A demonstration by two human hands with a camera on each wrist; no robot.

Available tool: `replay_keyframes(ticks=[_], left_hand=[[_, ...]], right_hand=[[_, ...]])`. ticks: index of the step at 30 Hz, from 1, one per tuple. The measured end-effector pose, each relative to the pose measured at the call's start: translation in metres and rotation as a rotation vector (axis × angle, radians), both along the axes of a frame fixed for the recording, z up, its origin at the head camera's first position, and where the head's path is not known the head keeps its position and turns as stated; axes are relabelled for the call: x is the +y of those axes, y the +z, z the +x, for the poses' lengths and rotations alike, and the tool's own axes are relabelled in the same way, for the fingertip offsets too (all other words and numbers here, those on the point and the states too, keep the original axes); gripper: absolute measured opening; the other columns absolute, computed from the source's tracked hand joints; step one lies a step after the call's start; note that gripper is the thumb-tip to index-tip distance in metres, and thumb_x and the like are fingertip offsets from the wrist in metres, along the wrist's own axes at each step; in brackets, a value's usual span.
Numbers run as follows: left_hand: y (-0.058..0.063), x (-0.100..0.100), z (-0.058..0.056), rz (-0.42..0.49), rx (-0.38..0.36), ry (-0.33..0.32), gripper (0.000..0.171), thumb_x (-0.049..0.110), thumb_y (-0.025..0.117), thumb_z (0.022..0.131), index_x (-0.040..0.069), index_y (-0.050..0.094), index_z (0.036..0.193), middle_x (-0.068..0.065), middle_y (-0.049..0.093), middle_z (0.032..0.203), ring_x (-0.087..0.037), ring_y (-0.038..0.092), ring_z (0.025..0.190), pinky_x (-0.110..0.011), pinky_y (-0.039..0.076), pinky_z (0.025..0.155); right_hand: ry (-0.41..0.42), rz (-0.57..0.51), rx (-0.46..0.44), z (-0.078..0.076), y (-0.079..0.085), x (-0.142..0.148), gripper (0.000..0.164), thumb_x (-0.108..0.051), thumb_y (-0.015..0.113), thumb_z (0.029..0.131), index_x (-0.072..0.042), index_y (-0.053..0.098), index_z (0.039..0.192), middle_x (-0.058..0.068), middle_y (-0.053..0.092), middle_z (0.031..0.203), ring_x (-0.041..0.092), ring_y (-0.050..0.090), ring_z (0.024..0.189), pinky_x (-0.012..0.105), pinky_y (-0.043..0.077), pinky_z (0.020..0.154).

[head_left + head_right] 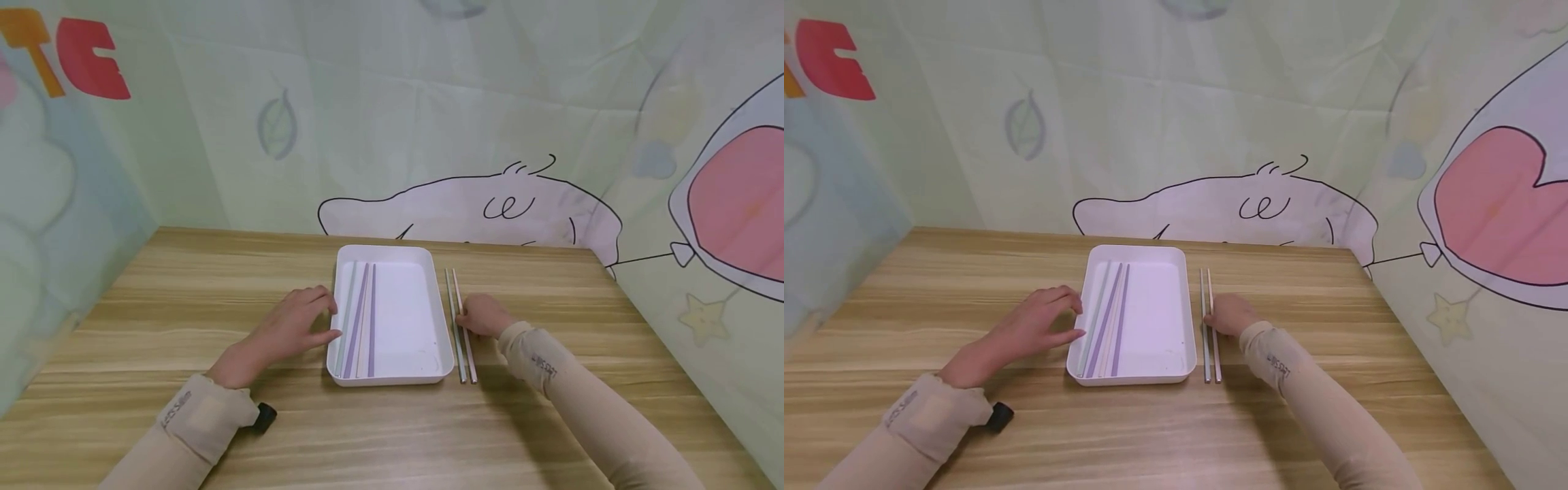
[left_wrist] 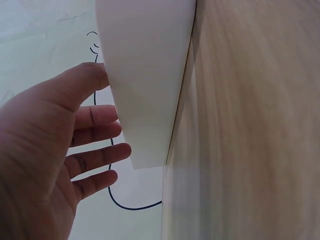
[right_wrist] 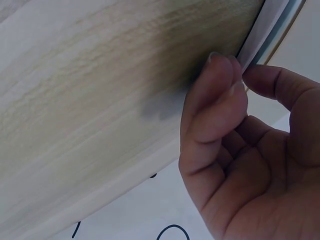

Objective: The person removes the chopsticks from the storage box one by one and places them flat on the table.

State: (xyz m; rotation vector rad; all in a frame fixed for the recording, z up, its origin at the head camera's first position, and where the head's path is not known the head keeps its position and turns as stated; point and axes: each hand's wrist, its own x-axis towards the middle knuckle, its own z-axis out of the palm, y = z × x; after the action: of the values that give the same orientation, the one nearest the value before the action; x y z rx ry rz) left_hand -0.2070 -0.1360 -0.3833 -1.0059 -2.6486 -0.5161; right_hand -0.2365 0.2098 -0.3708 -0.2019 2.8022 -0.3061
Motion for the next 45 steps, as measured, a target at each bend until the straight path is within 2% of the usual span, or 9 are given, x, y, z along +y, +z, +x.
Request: replay_keyframes(ticks=[6, 13, 16, 20, 29, 36, 42, 45], left_hand=[[-0.002, 0.000, 0.001, -0.001, -0.006, 0.002, 0.032, 0.032, 0.077, 0.079, 0.008, 0.063, 0.095, -0.004, 0.063, 0.098, -0.020, 0.060, 0.091, -0.042, 0.048, 0.087], [0.001, 0.002, 0.002, 0.003, -0.019, 0.005, 0.031, 0.030, 0.078, 0.079, 0.007, 0.063, 0.094, -0.005, 0.063, 0.099, -0.021, 0.060, 0.092, -0.042, 0.048, 0.087], [0.002, 0.002, 0.002, 0.000, -0.016, 0.003, 0.032, 0.030, 0.078, 0.079, 0.007, 0.063, 0.094, -0.005, 0.063, 0.099, -0.021, 0.061, 0.092, -0.043, 0.048, 0.087], [0.001, 0.002, 0.001, -0.002, -0.017, 0.001, 0.032, 0.030, 0.078, 0.079, 0.006, 0.063, 0.094, -0.005, 0.063, 0.099, -0.021, 0.061, 0.091, -0.043, 0.048, 0.088], [0.001, 0.003, 0.001, -0.009, -0.042, 0.011, 0.032, 0.031, 0.077, 0.079, 0.006, 0.064, 0.095, -0.005, 0.064, 0.100, -0.020, 0.060, 0.091, -0.043, 0.048, 0.088], [-0.001, 0.003, 0.001, -0.005, -0.041, 0.002, 0.031, 0.029, 0.077, 0.080, 0.006, 0.064, 0.095, -0.006, 0.064, 0.101, -0.021, 0.060, 0.092, -0.043, 0.048, 0.088], [0.001, 0.003, -0.001, 0.004, -0.029, 0.000, 0.031, 0.027, 0.078, 0.079, 0.004, 0.064, 0.094, -0.008, 0.064, 0.100, -0.023, 0.060, 0.092, -0.045, 0.048, 0.089], [0.001, 0.002, -0.001, 0.000, -0.037, 0.008, 0.032, 0.029, 0.078, 0.079, 0.005, 0.064, 0.095, -0.008, 0.064, 0.101, -0.023, 0.060, 0.093, -0.044, 0.048, 0.089]], right_hand=[[0.007, -0.001, 0.000, 0.002, 0.002, 0.001, 0.027, -0.019, 0.058, 0.092, -0.007, 0.060, 0.067, -0.001, 0.054, 0.054, 0.009, 0.049, 0.045, 0.020, 0.039, 0.046], [0.059, 0.048, 0.091, 0.001, 0.011, 0.003, 0.030, -0.022, 0.058, 0.089, -0.010, 0.054, 0.063, -0.002, 0.049, 0.056, 0.012, 0.044, 0.052, 0.023, 0.035, 0.050], [0.052, 0.058, 0.084, 0.000, 0.018, 0.002, 0.031, -0.022, 0.056, 0.091, -0.011, 0.051, 0.062, -0.002, 0.048, 0.054, 0.012, 0.046, 0.050, 0.023, 0.034, 0.049], [0.046, 0.057, 0.062, -0.001, 0.026, 0.000, 0.031, -0.022, 0.053, 0.093, -0.009, 0.054, 0.065, -0.001, 0.050, 0.051, 0.012, 0.049, 0.045, 0.024, 0.037, 0.048], [0.067, 0.032, 0.041, -0.003, 0.040, -0.008, 0.026, -0.024, 0.051, 0.095, -0.006, 0.061, 0.080, 0.001, 0.058, 0.061, 0.012, 0.054, 0.052, 0.024, 0.042, 0.052], [0.087, 0.017, 0.044, -0.006, 0.049, -0.019, 0.026, -0.022, 0.049, 0.096, -0.007, 0.058, 0.076, 0.003, 0.061, 0.064, 0.011, 0.054, 0.052, 0.023, 0.041, 0.052], [0.112, 0.048, 0.068, -0.014, 0.059, -0.034, 0.037, -0.024, 0.050, 0.096, -0.015, 0.047, 0.060, -0.003, 0.051, 0.053, 0.009, 0.050, 0.047, 0.024, 0.039, 0.055], [0.114, 0.070, 0.065, -0.015, 0.062, -0.043, 0.036, -0.026, 0.050, 0.095, -0.016, 0.046, 0.060, -0.004, 0.050, 0.053, 0.009, 0.052, 0.048, 0.025, 0.039, 0.056]])
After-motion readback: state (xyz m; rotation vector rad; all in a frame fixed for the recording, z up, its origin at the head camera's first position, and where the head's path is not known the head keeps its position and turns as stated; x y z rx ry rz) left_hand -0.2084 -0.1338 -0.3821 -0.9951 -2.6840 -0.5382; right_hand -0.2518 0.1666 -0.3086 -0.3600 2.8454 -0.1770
